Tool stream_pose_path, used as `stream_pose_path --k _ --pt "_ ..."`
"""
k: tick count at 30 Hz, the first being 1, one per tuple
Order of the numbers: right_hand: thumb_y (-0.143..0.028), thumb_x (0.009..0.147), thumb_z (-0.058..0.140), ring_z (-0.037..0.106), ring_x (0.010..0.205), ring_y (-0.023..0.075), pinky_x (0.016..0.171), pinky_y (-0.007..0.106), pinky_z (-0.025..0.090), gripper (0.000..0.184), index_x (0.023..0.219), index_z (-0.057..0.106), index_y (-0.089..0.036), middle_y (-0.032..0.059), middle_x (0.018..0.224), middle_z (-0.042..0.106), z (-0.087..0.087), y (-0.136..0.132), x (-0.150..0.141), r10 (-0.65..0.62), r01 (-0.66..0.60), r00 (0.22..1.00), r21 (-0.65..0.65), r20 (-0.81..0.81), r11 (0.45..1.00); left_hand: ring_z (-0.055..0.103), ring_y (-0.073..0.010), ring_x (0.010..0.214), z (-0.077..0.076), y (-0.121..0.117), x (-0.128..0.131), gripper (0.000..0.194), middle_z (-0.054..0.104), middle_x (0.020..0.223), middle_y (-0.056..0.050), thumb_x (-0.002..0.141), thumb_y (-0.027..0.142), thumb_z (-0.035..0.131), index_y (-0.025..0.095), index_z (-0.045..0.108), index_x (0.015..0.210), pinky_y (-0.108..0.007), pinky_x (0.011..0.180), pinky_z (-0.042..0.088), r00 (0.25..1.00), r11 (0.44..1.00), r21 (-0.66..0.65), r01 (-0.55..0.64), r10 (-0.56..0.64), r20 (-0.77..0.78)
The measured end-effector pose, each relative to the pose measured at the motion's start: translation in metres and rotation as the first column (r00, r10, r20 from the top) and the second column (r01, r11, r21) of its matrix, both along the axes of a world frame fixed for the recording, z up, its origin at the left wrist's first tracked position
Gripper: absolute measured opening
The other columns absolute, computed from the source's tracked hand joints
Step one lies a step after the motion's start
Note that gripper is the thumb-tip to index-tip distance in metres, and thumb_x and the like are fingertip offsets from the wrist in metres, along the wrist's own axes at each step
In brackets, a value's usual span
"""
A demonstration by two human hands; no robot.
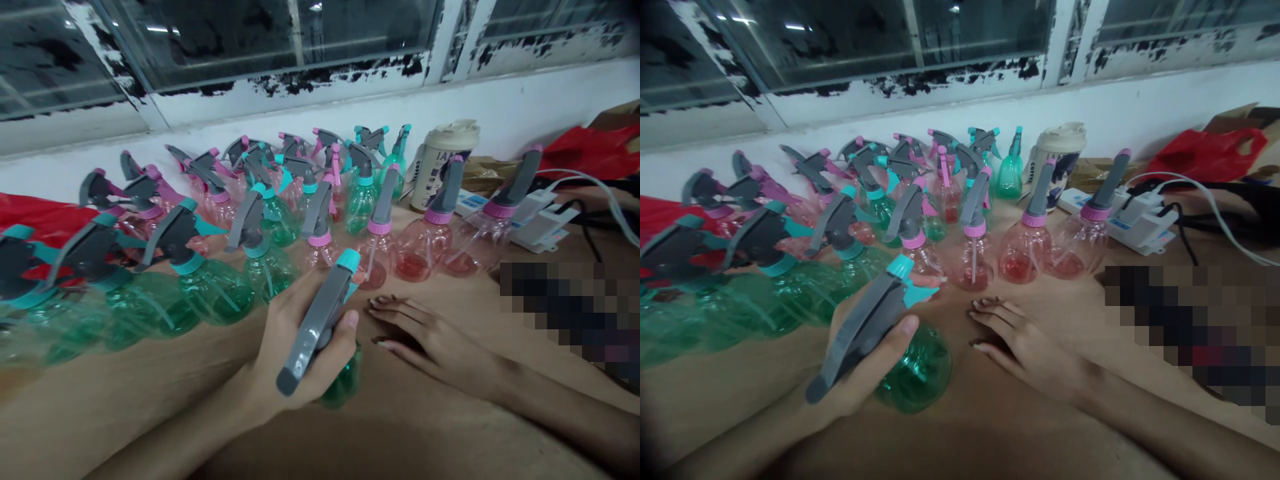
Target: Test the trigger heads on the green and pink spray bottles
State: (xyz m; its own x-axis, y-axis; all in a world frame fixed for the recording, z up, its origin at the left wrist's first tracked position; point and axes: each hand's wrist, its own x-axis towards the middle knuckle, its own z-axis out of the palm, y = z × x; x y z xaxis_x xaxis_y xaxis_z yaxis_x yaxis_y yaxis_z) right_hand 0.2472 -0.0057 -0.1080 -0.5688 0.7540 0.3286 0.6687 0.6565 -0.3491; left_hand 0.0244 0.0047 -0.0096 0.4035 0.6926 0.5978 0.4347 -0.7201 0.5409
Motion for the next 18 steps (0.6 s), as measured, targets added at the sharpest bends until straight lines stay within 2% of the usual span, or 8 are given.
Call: stream_pose_path --k 4,10,15,18 --pt "-0.033 0.09 0.048 0.048 0.123 0.0219 0.102 0.045 0.042 0.044 0.131 0.043 -0.017 0.01 0.129 0.055 0.0008 0.0 0.0003 0.001 -0.001 1.0 -0.006 0.006 1.0 0.056 -0.0183 0.066 -0.0004 0.0003 0.0003 0.005 0.053 0.071 -0.001 0.079 0.021 0.051 0.023 0.05 0.083 -0.035 0.064 0.053 1.0 0.998 -0.067 0.022 -0.022 0.004" --pt "-0.032 0.091 0.047 0.047 0.123 0.0223 0.102 0.046 0.042 0.043 0.131 0.044 -0.016 0.0107 0.129 0.055 0.0004 0.0 -0.0008 0.009 -0.009 1.0 0.001 -0.004 1.0 0.05 -0.0171 0.058 0.0008 -0.0008 0.0017 0.007 0.047 0.064 0.001 0.077 0.02 0.051 0.024 0.046 0.077 -0.034 0.055 0.048 0.999 0.995 -0.096 0.004 0.0 0.037" --pt "-0.033 0.091 0.048 0.048 0.122 0.022 0.102 0.046 0.041 0.043 0.13 0.045 -0.016 0.0105 0.13 0.055 -0.0009 0.0005 0.0003 0.008 -0.008 1.0 0.001 0.01 1.0 0.057 -0.0179 0.064 -0.0032 -0.0008 0.0024 0.011 0.052 0.068 0.001 0.077 0.018 0.051 0.022 0.055 0.086 -0.033 0.059 0.049 0.999 0.996 -0.092 -0.015 0.017 0.03" --pt "-0.033 0.091 0.048 0.047 0.123 0.0216 0.103 0.045 0.04 0.042 0.129 0.046 -0.016 0.0097 0.129 0.056 -0.0007 0.0001 0.0009 0.022 -0.022 0.999 0.005 0.032 1.0 0.058 -0.0165 0.065 -0.0039 -0.0009 0.0025 0.014 0.055 0.073 0.0 0.076 0.016 0.052 0.022 0.054 0.089 -0.031 0.06 0.051 0.999 0.995 -0.103 -0.001 0.004 0.038"
